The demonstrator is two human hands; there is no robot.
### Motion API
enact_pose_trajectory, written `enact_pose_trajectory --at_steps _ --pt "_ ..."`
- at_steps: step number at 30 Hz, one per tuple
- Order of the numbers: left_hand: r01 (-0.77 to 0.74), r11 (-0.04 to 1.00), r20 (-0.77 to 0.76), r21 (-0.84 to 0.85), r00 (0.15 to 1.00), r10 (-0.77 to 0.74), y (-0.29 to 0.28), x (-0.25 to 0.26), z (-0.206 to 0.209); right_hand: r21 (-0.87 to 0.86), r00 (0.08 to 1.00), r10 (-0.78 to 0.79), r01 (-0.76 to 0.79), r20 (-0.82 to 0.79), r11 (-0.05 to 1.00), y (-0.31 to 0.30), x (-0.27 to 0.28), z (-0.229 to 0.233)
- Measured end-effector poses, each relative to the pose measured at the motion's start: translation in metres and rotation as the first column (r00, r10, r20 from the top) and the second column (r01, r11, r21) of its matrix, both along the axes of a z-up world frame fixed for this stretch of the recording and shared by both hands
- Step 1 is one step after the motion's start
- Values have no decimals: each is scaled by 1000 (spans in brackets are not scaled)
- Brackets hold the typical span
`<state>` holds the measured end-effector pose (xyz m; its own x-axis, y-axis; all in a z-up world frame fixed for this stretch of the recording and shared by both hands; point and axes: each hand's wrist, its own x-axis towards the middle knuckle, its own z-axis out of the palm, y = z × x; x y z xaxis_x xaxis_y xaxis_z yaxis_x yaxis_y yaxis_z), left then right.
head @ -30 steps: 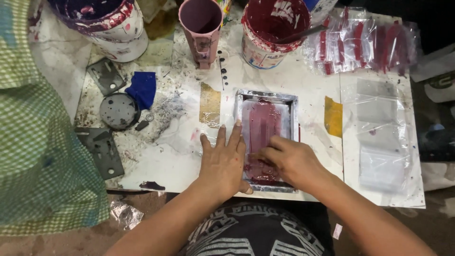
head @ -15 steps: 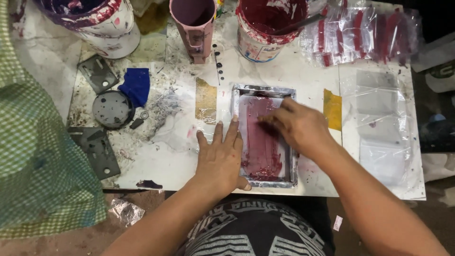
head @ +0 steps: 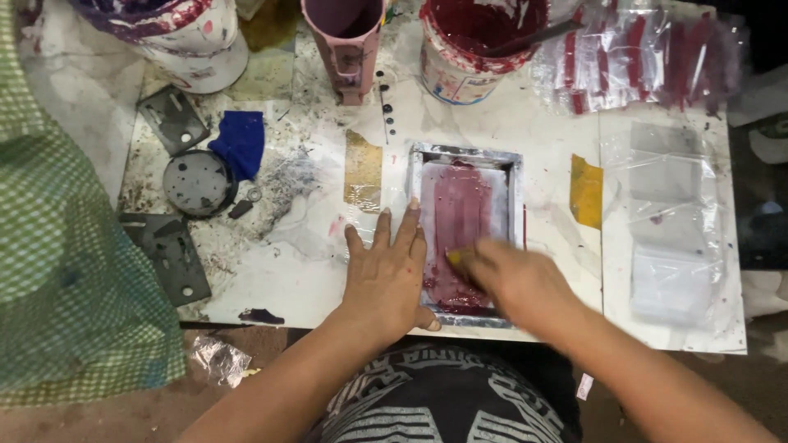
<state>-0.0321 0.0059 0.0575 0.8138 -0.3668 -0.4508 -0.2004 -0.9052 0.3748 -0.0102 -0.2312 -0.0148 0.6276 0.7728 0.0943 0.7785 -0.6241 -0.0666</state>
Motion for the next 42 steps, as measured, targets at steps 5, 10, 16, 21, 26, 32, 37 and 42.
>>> enact_pose_trajectory --at_steps 5,10,16,21,26,32,37,42 --pt "10 997 6 77 1000 -10 0 0 -9 43 989 93 -89 -112 995 -16 -19 -13" --pt "3 1000 20 3 1000 -3 1 -1 -5 123 1000 18 -17 -4 992 28 5 5" --pt "13 1000 3 19 1000 -13 1 -3 -9 116 975 222 -218 -23 969 42 -1 13" --pt "16 1000 19 23 1000 -16 1 -2 -5 76 939 335 -329 -78 941 29 -15 38" --pt "11 1000 11 3 1000 -11 1 -1 -2 72 977 136 -125 -165 989 7 13 45" --pt "25 999 -9 31 1000 -24 0 1 1 84 973 -143 130 180 988 10 80 17" --pt "14 999 -20 28 1000 -14 0 1 -1 131 950 -201 174 240 976 24 93 -1" --pt "11 999 -34 38 999 -10 -1 1 2 2 993 -111 111 44 994 21 23 22"
